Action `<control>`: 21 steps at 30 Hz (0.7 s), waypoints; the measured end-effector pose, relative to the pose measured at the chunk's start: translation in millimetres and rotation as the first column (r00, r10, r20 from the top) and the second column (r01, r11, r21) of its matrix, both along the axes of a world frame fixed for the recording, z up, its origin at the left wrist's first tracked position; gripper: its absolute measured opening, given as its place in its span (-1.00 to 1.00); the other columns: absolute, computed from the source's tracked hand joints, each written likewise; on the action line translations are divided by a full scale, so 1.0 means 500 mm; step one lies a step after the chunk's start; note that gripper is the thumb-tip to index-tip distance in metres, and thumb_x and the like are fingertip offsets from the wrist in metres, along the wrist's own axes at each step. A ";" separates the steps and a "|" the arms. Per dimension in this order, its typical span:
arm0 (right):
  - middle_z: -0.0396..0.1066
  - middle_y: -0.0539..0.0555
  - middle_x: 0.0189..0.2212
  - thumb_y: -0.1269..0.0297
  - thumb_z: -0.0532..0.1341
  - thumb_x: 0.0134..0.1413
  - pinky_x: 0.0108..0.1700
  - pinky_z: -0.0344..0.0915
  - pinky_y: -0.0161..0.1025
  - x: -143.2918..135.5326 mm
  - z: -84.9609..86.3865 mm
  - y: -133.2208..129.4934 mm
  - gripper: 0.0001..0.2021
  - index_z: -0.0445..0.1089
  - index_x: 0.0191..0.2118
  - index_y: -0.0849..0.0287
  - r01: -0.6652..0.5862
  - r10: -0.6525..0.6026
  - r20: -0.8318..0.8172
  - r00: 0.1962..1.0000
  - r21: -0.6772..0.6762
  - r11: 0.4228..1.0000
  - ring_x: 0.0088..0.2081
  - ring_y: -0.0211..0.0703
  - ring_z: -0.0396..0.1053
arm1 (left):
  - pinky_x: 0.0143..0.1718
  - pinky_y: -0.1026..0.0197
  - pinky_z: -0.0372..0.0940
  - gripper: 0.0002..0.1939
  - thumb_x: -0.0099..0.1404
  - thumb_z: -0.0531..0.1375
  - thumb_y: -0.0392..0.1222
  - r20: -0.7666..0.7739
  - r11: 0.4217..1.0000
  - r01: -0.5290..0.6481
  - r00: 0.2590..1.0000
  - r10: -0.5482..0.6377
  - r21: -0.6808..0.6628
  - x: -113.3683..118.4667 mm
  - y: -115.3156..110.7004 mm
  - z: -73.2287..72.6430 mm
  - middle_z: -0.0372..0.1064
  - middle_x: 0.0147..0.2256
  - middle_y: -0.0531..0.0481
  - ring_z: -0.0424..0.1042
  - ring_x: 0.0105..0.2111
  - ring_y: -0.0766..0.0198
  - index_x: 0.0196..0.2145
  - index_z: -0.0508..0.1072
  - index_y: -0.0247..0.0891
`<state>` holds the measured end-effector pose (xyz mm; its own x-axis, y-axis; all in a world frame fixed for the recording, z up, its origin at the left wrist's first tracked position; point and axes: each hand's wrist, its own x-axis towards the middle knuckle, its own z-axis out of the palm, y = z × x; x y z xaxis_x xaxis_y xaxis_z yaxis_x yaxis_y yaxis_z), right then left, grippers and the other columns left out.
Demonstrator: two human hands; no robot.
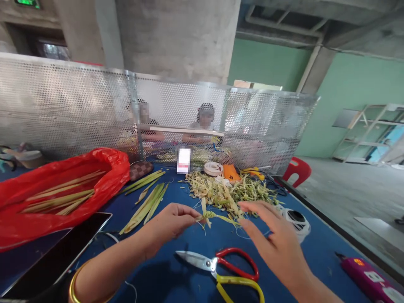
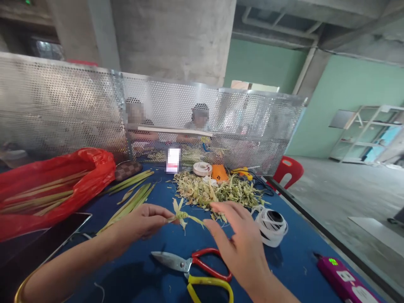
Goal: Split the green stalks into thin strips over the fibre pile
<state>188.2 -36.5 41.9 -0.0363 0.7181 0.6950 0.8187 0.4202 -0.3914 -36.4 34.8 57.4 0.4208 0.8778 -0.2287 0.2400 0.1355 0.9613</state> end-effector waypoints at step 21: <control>0.55 0.08 -0.29 0.22 0.27 -0.04 -0.20 0.37 -0.19 -0.026 -0.091 0.075 -0.81 0.52 -0.28 0.17 -0.193 -0.037 -0.615 0.788 -0.304 0.933 -0.25 -0.06 0.47 | -0.64 0.34 -0.31 -0.58 0.12 0.22 0.12 0.320 0.915 0.016 0.939 0.125 -0.403 0.079 -0.013 -0.082 -0.27 -0.64 0.27 -0.31 -0.66 0.48 -0.33 0.48 -0.36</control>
